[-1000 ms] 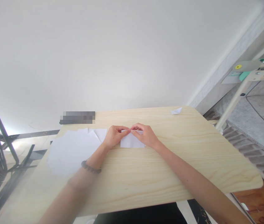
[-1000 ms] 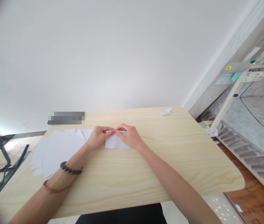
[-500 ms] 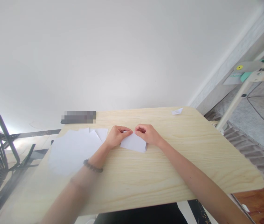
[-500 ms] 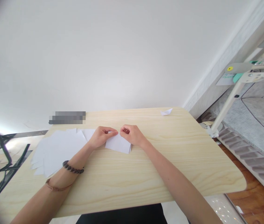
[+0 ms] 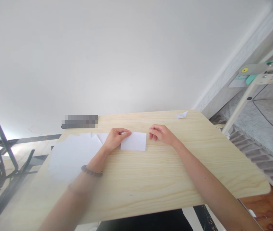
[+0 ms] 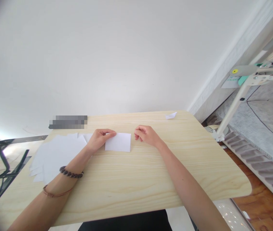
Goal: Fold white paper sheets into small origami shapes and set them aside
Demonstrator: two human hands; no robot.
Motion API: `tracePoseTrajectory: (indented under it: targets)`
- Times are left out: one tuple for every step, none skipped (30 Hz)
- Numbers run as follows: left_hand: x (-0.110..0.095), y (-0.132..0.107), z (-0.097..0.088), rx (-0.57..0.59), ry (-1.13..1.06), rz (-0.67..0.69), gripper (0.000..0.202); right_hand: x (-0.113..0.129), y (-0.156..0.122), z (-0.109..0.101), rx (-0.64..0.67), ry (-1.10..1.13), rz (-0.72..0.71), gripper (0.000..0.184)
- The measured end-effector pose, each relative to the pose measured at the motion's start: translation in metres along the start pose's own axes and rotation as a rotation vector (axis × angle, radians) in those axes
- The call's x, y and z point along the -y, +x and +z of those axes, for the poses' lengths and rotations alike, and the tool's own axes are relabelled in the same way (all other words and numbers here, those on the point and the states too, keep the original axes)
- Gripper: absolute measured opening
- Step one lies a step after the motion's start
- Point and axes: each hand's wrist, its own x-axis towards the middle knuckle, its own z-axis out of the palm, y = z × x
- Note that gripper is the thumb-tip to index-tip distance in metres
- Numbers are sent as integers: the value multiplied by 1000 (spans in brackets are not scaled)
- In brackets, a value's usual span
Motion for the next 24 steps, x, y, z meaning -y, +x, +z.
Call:
tracePoseTrajectory:
  targets:
    - [-1, 0, 1, 5, 20, 16, 33, 2, 1, 5, -16, 7, -28, 21]
    - [-1, -1, 3, 4, 41, 32, 33, 4, 1, 11, -36, 0, -56, 24]
    - [-2, -1, 5, 1, 62, 46, 33, 6, 2, 17, -50, -24, -88, 26]
    - [-2, -2, 6, -3, 82, 59, 32, 8, 2, 22, -58, -67, -121, 25]
    - [-2, -2, 8, -4, 99, 71, 32, 9, 3, 27, -61, -110, -146, 24]
    - [-3, -2, 9, 0, 113, 81, 31, 9, 3, 31, -62, -140, -160, 23]
    - [-3, -3, 9, 8, 124, 90, 31, 9, 3, 34, -78, -161, -173, 22]
    - [-3, -3, 9, 17, 134, 101, 31, 9, 4, 36, -85, -173, -187, 20]
    - [-3, -3, 9, 26, 144, 113, 30, 9, 4, 37, -93, -180, -202, 20]
    - [-4, -2, 9, 35, 149, 128, 30, 9, 4, 37, -99, -184, -220, 19]
    - [-4, -2, 9, 45, 147, 145, 29, 9, 3, 37, -100, -188, -240, 18]
    - [-5, -2, 9, 57, 138, 160, 28, 9, 3, 37, -103, -193, -261, 17]
    - [-5, -2, 9, 69, 126, 171, 27, 10, 3, 37, -106, -201, -281, 17]
    - [-5, -1, 9, 81, 113, 174, 26, 10, 3, 37, -110, -211, -300, 16]
    - [-6, -1, 10, 90, 102, 171, 26, 10, 2, 38, -115, -221, -317, 16]
    - [-6, -1, 10, 96, 92, 163, 26, 10, 2, 38, -123, -232, -332, 15]
    - [-6, -1, 11, 100, 86, 155, 26, 10, 2, 39, -129, -243, -344, 15]
    - [-6, -2, 11, 105, 79, 148, 26, 10, 2, 40, -133, -253, -354, 15]
    - [-6, -2, 12, 110, 73, 146, 26, 9, 2, 41, -138, -262, -361, 15]
    - [-6, -2, 12, 115, 69, 147, 26, 9, 2, 41, -141, -270, -366, 15]
    - [-7, -2, 12, 118, 68, 150, 25, 10, 2, 41, -140, -278, -368, 15]
    - [-7, -2, 12, 118, 71, 153, 25, 10, 2, 41, -134, -285, -367, 15]
    - [-7, -2, 12, 115, 77, 155, 25, 10, 2, 41, -126, -290, -364, 15]
    - [-7, -2, 11, 107, 84, 154, 25, 11, 2, 40, -118, -295, -360, 15]
